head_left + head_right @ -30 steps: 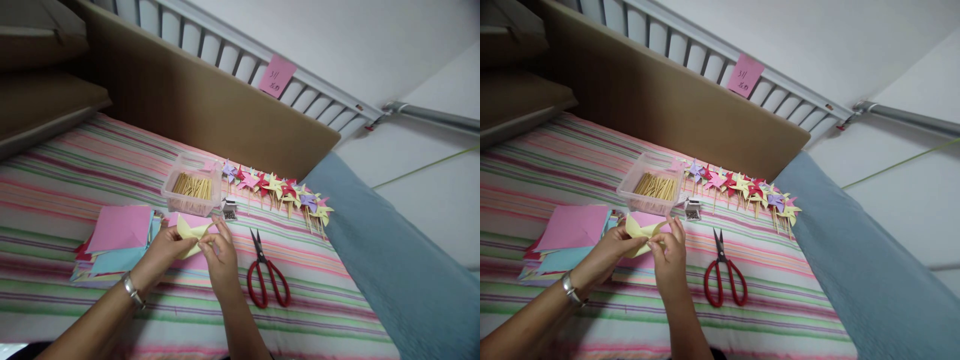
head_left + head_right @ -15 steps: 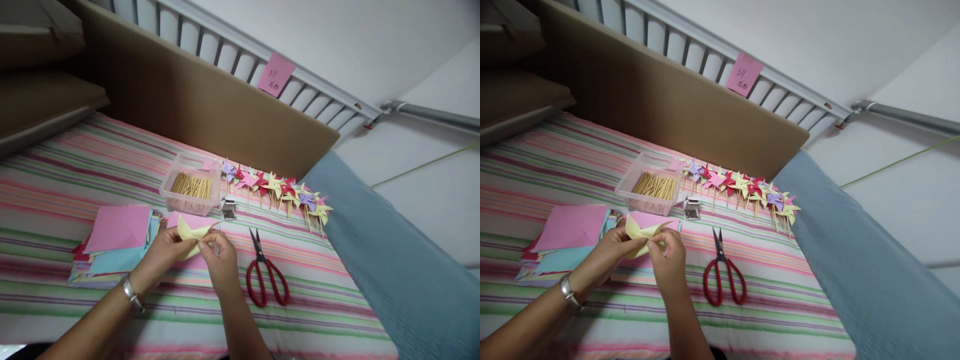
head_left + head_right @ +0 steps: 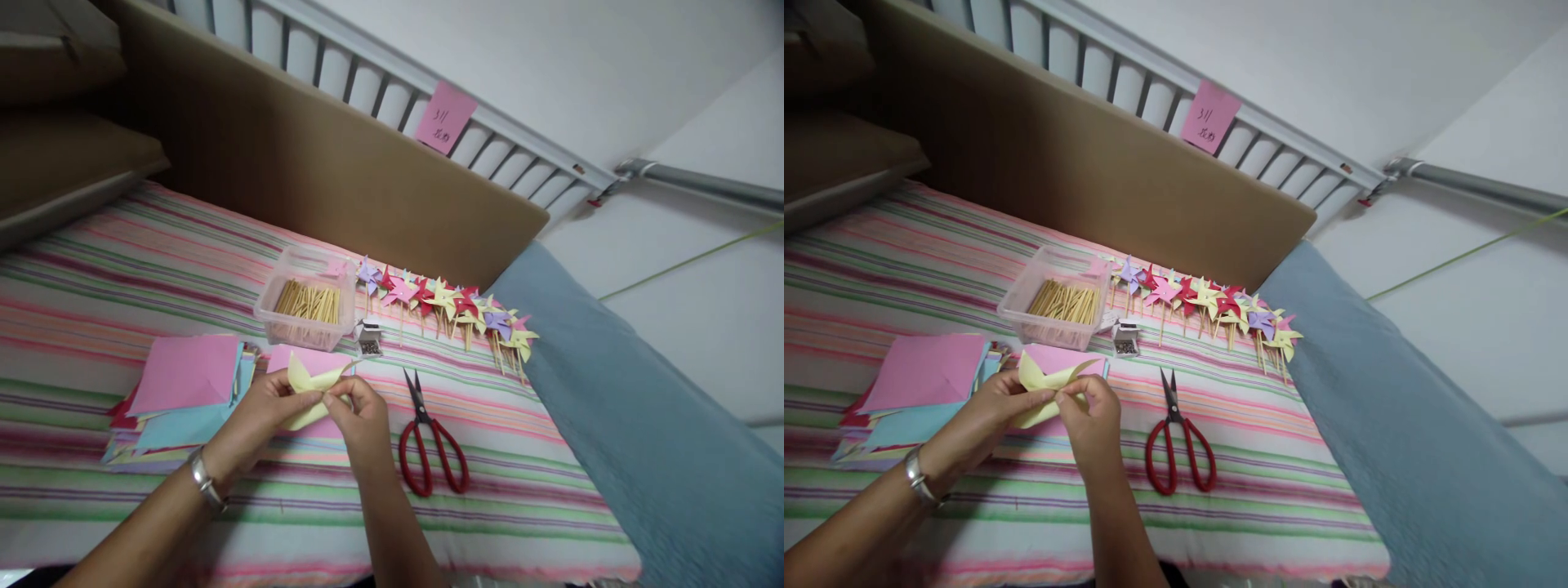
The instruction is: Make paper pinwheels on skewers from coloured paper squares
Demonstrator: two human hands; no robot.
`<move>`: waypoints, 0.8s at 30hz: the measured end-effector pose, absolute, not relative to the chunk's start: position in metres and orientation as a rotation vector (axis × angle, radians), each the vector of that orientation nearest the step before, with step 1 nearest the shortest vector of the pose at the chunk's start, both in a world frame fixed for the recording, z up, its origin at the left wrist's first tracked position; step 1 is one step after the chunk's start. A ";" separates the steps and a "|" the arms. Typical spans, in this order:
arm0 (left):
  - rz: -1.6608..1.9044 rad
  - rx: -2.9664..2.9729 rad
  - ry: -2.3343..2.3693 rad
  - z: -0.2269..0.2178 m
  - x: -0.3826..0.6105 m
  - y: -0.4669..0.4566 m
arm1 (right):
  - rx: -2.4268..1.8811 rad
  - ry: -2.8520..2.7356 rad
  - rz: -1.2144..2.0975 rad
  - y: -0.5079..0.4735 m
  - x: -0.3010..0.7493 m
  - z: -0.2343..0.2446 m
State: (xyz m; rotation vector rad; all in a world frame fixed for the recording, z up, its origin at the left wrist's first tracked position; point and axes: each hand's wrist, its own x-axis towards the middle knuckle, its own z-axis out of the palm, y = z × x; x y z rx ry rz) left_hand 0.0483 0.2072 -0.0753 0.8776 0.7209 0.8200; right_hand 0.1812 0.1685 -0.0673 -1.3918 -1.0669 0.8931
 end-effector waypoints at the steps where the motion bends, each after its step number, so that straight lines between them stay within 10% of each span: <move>1: 0.818 0.875 0.719 -0.076 0.049 0.207 | -1.389 -1.066 0.896 0.168 0.182 -0.067; 24: 0.855 0.896 0.717 -0.077 0.051 0.205 | -1.358 -1.025 0.938 0.166 0.183 -0.069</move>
